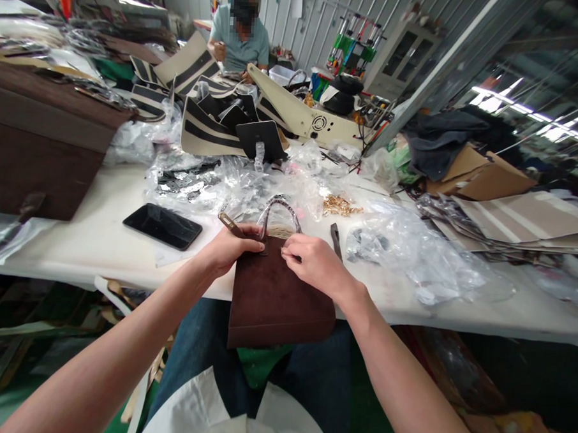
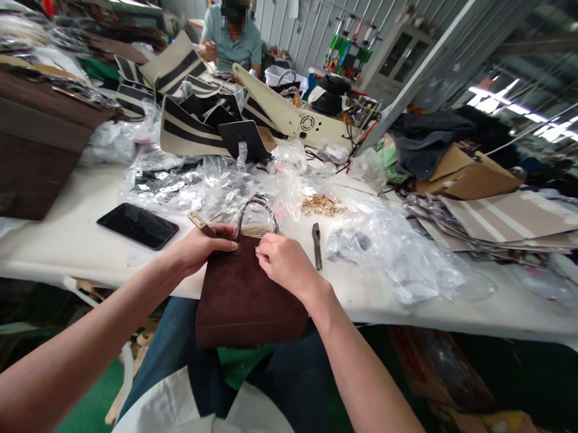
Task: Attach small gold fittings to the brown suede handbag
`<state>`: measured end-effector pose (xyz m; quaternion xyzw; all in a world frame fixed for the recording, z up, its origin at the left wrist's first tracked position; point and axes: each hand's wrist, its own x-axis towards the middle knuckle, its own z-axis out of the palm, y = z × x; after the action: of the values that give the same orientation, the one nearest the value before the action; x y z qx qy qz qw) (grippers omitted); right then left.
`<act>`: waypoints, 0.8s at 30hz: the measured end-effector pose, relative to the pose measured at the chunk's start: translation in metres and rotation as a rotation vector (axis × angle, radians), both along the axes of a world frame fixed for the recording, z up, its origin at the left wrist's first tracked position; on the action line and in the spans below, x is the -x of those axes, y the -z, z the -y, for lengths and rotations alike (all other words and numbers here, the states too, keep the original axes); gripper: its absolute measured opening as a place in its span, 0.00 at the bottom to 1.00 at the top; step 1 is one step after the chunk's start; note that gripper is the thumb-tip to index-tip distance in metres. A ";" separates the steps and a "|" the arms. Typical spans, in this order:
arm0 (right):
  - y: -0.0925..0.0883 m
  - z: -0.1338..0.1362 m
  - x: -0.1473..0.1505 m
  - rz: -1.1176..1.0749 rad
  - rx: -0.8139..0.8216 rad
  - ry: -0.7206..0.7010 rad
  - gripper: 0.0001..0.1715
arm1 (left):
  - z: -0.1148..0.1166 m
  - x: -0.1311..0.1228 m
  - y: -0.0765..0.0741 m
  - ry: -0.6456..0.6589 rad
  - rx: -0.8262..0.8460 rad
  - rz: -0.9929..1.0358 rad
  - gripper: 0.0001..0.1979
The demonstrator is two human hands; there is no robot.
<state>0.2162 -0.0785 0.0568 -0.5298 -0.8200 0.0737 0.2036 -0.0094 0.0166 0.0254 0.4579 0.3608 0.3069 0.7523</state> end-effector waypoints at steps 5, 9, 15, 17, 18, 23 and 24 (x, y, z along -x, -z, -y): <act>0.007 0.002 0.000 0.032 -0.049 0.050 0.15 | -0.001 0.001 0.001 0.018 -0.014 -0.006 0.20; 0.005 0.001 0.006 0.219 -0.065 0.018 0.15 | -0.001 0.002 0.004 0.016 -0.036 -0.022 0.20; -0.011 -0.004 0.007 0.249 0.027 -0.070 0.12 | -0.003 0.002 0.002 0.003 -0.055 -0.063 0.23; -0.014 0.000 0.007 0.240 0.039 -0.053 0.12 | -0.002 0.003 -0.002 0.009 -0.051 -0.089 0.26; -0.014 0.003 0.007 0.245 0.037 -0.053 0.12 | -0.001 0.004 -0.003 0.023 -0.049 -0.107 0.27; -0.004 0.009 0.002 0.327 -0.059 -0.051 0.09 | -0.010 0.005 0.008 0.030 0.020 -0.260 0.34; -0.003 0.010 0.000 0.321 -0.092 -0.033 0.10 | -0.014 0.004 0.011 0.044 0.014 -0.278 0.35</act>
<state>0.2165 -0.0884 0.0595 -0.5115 -0.8530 -0.0460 0.0928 -0.0138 0.0305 0.0145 0.4987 0.4533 0.2215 0.7048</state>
